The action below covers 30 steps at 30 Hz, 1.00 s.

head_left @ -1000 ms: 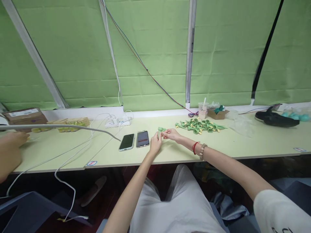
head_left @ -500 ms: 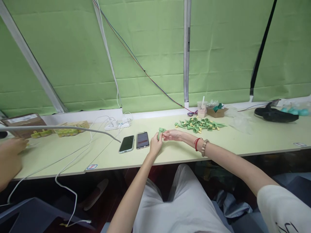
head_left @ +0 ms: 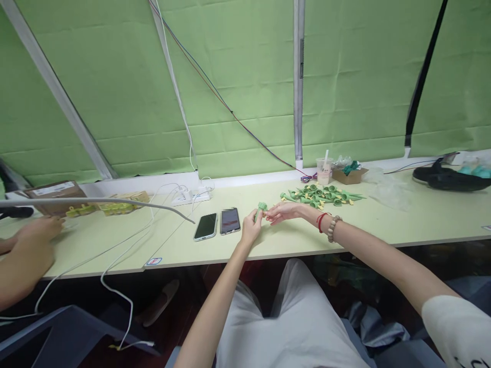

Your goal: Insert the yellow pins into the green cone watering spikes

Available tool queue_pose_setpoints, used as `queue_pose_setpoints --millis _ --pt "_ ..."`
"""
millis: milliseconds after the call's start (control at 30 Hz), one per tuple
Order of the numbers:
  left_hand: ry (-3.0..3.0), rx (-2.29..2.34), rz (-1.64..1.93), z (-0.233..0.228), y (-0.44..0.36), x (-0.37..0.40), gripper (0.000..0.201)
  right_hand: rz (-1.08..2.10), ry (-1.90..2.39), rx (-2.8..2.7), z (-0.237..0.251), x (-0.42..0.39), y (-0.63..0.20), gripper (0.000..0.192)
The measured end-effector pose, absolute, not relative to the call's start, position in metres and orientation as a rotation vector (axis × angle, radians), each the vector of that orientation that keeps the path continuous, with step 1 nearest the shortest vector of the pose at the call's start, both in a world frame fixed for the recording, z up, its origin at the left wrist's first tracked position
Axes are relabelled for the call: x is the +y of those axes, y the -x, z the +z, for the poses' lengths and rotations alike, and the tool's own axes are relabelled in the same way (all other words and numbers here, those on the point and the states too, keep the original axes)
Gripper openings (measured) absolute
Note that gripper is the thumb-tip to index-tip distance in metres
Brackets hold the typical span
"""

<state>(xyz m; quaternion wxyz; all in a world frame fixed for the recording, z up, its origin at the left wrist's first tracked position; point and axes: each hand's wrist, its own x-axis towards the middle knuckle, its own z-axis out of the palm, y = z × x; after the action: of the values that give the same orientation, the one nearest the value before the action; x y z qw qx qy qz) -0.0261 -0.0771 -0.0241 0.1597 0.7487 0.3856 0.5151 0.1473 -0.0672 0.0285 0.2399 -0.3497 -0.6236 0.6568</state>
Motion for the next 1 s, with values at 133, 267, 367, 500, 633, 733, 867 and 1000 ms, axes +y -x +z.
queue_pose_setpoints --millis 133,267,367,500,633,733,867,1000 --pt "-2.130 1.046 1.462 -0.024 0.026 -0.076 0.038 1.864 1.057 -1.797 0.036 -0.070 -0.146 0.021" --pt "-2.062 0.997 1.472 -0.024 0.025 -0.075 0.040 2.052 0.888 -1.658 0.032 -0.075 -0.142 0.022" --pt "-2.034 1.021 1.471 -0.023 0.024 -0.074 0.041 2.030 0.823 -1.509 0.021 -0.076 -0.140 0.014" --pt "-2.088 1.047 1.450 -0.023 0.024 -0.074 0.042 1.998 0.882 -1.511 0.015 -0.076 -0.141 0.013" --pt "-2.124 1.058 1.418 -0.023 0.025 -0.075 0.042 1.914 1.000 -1.633 0.023 -0.077 -0.142 0.013" --pt "-2.130 1.073 1.393 -0.023 0.025 -0.076 0.042 1.843 1.079 -1.745 0.030 -0.077 -0.142 0.017" --pt "-2.156 1.085 1.393 -0.023 0.025 -0.076 0.042 1.764 1.138 -1.812 0.036 -0.078 -0.141 0.020" --pt "-2.144 1.192 1.438 -0.023 0.025 -0.075 0.043 1.305 1.304 -1.957 0.038 -0.082 -0.132 0.027"
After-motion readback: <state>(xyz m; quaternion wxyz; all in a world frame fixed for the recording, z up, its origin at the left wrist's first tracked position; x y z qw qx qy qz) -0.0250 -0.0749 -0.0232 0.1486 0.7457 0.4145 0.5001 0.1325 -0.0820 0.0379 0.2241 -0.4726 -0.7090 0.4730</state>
